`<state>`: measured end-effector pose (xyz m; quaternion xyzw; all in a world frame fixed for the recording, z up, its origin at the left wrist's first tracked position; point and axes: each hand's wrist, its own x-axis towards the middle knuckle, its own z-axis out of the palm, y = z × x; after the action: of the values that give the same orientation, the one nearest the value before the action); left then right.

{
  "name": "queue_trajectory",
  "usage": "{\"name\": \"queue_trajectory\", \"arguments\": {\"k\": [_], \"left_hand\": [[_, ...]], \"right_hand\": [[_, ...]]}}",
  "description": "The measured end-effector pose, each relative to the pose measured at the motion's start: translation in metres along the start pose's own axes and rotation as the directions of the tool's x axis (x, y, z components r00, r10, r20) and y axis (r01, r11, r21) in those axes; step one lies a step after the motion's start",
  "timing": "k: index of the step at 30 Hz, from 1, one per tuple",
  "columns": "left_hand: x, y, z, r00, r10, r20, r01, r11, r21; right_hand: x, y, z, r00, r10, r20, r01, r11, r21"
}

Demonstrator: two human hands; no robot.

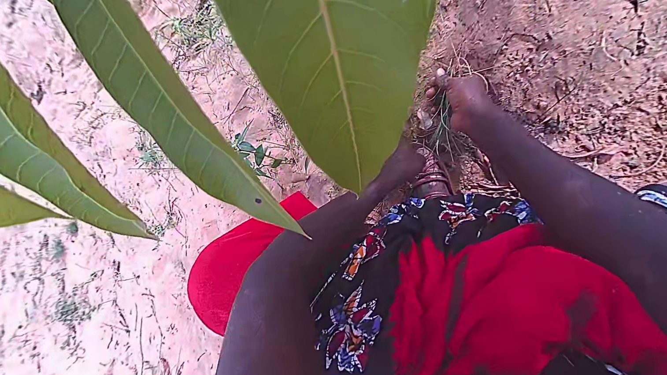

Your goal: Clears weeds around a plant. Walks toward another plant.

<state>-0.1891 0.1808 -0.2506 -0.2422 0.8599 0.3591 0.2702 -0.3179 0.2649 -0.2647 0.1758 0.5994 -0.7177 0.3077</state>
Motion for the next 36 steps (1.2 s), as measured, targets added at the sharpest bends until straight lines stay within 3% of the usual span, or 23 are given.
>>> {"name": "queue_trajectory", "arguments": {"k": [2, 5, 7, 12, 14, 17, 19, 22, 24, 26, 28, 31, 36], "left_hand": [[-0.005, 0.011, 0.008, 0.998, -0.051, 0.026, 0.049, 0.996, 0.080], [-0.011, 0.023, -0.001, 1.000, 0.000, -0.024, 0.006, 0.970, 0.242], [0.011, 0.007, -0.012, 0.995, -0.018, -0.098, 0.053, 0.931, 0.361], [0.024, -0.009, -0.051, 0.987, -0.157, -0.018, 0.137, 0.787, 0.601], [0.025, -0.007, -0.068, 0.983, -0.180, 0.046, 0.119, 0.800, 0.588], [0.030, -0.003, -0.095, 0.988, -0.024, 0.152, -0.047, 0.894, 0.446], [0.033, 0.008, -0.101, 0.977, 0.017, 0.211, -0.120, 0.867, 0.485], [0.031, 0.033, -0.095, 0.963, -0.028, 0.269, -0.168, 0.719, 0.674], [0.022, 0.044, -0.092, 0.962, -0.009, 0.272, -0.197, 0.667, 0.719], [0.007, 0.056, -0.097, 0.967, -0.020, 0.254, -0.184, 0.637, 0.748], [-0.004, 0.057, -0.110, 0.973, 0.004, 0.229, -0.177, 0.650, 0.739], [-0.011, 0.047, -0.127, 0.972, 0.098, 0.213, -0.217, 0.720, 0.660], [-0.014, 0.042, -0.132, 0.949, 0.313, 0.040, -0.313, 0.918, 0.244]], "right_hand": [[-0.003, -0.005, 0.003, 0.999, -0.023, -0.032, 0.023, 1.000, -0.013], [-0.002, -0.011, 0.005, 0.998, -0.045, -0.048, 0.045, 0.999, -0.003], [0.001, -0.012, 0.005, 0.998, -0.043, -0.042, 0.043, 0.999, 0.012], [-0.002, -0.009, 0.000, 1.000, -0.027, -0.006, 0.027, 0.998, -0.059], [-0.004, -0.010, -0.004, 0.999, -0.003, 0.044, 0.009, 0.991, -0.131], [-0.004, -0.007, -0.003, 0.993, 0.021, 0.116, 0.004, 0.977, -0.215], [-0.008, -0.006, 0.001, 0.995, 0.012, 0.104, 0.012, 0.973, -0.229], [-0.019, -0.010, 0.004, 0.987, -0.069, 0.144, 0.134, 0.850, -0.509], [-0.026, -0.010, 0.005, 0.953, -0.078, 0.294, 0.261, 0.703, -0.662], [-0.032, -0.001, 0.006, 0.896, 0.012, 0.443, 0.339, 0.626, -0.702], [-0.034, 0.020, 0.004, 0.834, 0.049, 0.549, 0.364, 0.699, -0.615], [-0.046, 0.030, 0.006, 0.841, -0.034, 0.539, 0.324, 0.830, -0.453], [-0.058, -0.005, 0.011, 0.834, -0.268, 0.483, 0.489, 0.765, -0.419]]}}
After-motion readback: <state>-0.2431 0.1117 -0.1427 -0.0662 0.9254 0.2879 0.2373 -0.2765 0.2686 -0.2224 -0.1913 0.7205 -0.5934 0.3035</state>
